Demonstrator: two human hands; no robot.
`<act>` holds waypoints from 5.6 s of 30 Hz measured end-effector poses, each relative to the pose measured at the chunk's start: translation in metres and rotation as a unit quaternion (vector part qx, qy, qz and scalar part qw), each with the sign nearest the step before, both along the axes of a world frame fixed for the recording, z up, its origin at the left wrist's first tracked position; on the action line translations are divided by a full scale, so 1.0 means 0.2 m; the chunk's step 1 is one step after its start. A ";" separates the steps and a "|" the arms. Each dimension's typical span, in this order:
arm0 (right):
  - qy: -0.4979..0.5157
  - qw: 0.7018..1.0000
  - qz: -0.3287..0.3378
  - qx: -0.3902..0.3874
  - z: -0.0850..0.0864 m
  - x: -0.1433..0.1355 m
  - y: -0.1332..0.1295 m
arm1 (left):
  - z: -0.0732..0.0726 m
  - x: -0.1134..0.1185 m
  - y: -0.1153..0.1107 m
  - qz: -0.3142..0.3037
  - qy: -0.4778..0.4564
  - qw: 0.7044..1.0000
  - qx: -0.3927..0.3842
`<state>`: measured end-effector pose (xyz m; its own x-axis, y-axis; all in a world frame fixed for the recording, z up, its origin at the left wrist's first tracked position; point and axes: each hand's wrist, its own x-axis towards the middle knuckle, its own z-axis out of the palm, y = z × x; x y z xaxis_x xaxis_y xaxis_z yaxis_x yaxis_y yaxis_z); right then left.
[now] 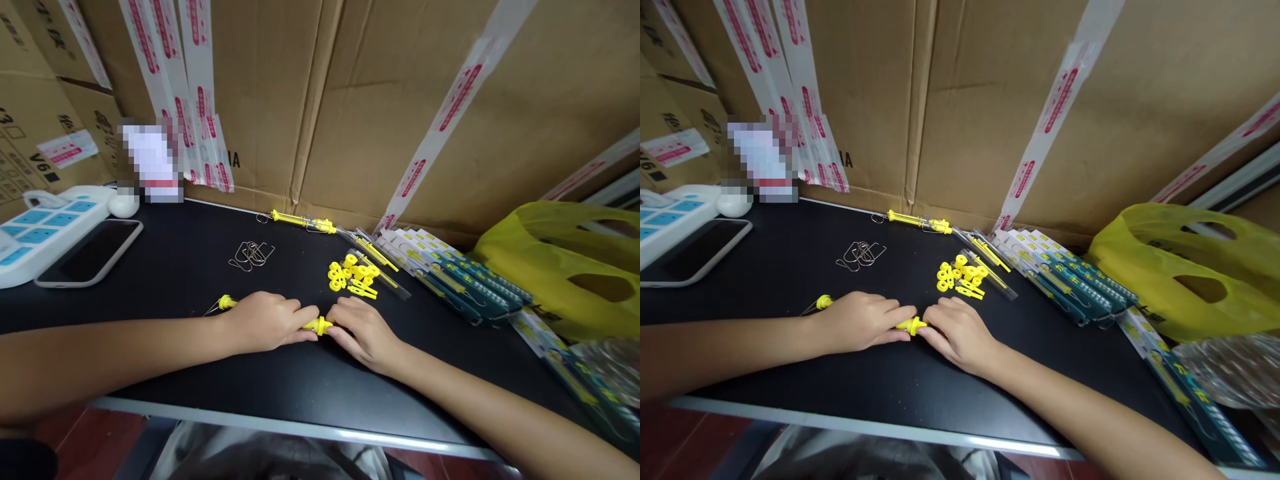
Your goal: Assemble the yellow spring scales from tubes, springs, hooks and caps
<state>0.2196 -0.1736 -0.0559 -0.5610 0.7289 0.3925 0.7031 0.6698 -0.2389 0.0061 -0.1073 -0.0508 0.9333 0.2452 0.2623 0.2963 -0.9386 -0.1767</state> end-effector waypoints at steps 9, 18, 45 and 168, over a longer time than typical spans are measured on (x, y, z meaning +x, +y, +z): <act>0.023 0.997 0.053 0.056 -0.02 0.01 0.01 | 0.00 0.00 0.00 -0.004 -0.002 1.000 -0.009; 0.021 0.999 0.010 0.027 0.00 0.00 0.00 | 0.00 0.00 0.00 -0.009 -0.003 1.000 -0.008; -0.042 0.996 -0.024 0.070 0.01 -0.03 -0.03 | 0.00 0.00 0.00 -0.015 -0.021 1.000 -0.011; 0.052 0.997 0.024 0.049 0.01 -0.06 -0.05 | 0.00 -0.01 0.01 -0.024 -0.013 0.999 -0.026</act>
<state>0.2084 -0.1844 -0.0536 -0.5470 0.6575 0.5181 0.6439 0.7260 -0.2416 0.0050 -0.1062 -0.0500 0.9376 0.2137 0.2744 0.2539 -0.9597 -0.1201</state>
